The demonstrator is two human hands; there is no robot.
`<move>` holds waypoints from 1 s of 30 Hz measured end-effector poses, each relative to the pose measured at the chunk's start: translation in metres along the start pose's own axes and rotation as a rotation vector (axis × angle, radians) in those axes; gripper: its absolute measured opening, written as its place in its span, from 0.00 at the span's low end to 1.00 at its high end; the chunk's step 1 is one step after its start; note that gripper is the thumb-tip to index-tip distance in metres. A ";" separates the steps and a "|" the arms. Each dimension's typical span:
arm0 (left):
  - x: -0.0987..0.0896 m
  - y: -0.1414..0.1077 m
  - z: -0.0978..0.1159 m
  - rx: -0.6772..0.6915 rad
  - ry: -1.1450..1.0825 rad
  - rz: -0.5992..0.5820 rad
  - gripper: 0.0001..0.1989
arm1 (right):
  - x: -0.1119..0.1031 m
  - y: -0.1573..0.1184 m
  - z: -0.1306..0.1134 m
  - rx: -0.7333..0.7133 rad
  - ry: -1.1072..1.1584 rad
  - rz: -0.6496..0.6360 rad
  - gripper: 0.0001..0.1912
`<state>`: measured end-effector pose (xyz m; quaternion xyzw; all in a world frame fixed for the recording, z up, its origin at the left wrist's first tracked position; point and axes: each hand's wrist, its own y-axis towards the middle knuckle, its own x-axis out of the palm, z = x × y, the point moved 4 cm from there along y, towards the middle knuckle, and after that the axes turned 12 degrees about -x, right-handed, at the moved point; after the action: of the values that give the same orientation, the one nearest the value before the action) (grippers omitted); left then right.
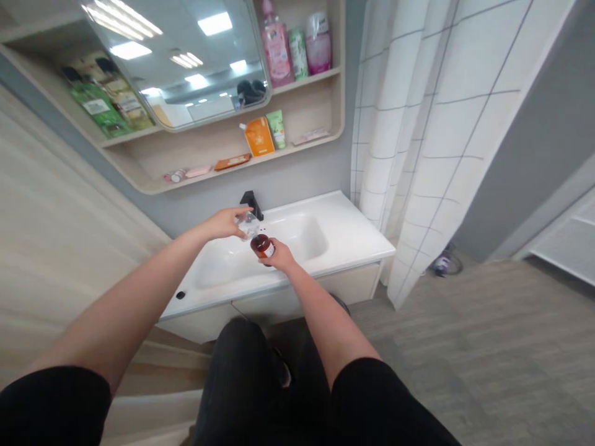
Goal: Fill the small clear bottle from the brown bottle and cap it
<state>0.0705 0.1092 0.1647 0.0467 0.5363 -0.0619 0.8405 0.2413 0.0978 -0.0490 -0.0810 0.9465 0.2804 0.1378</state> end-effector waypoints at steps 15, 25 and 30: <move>-0.002 0.008 0.018 0.039 0.065 -0.055 0.47 | 0.005 0.001 0.012 -0.015 -0.014 0.004 0.38; -0.001 0.004 0.009 0.009 0.028 -0.032 0.50 | 0.003 0.001 0.008 -0.001 -0.032 -0.014 0.38; 0.001 -0.007 -0.011 -0.035 -0.081 -0.007 0.53 | 0.001 0.000 0.006 0.001 -0.039 -0.024 0.38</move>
<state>0.0606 0.1041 0.1589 0.0274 0.5031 -0.0573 0.8619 0.2412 0.1013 -0.0544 -0.0866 0.9427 0.2799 0.1596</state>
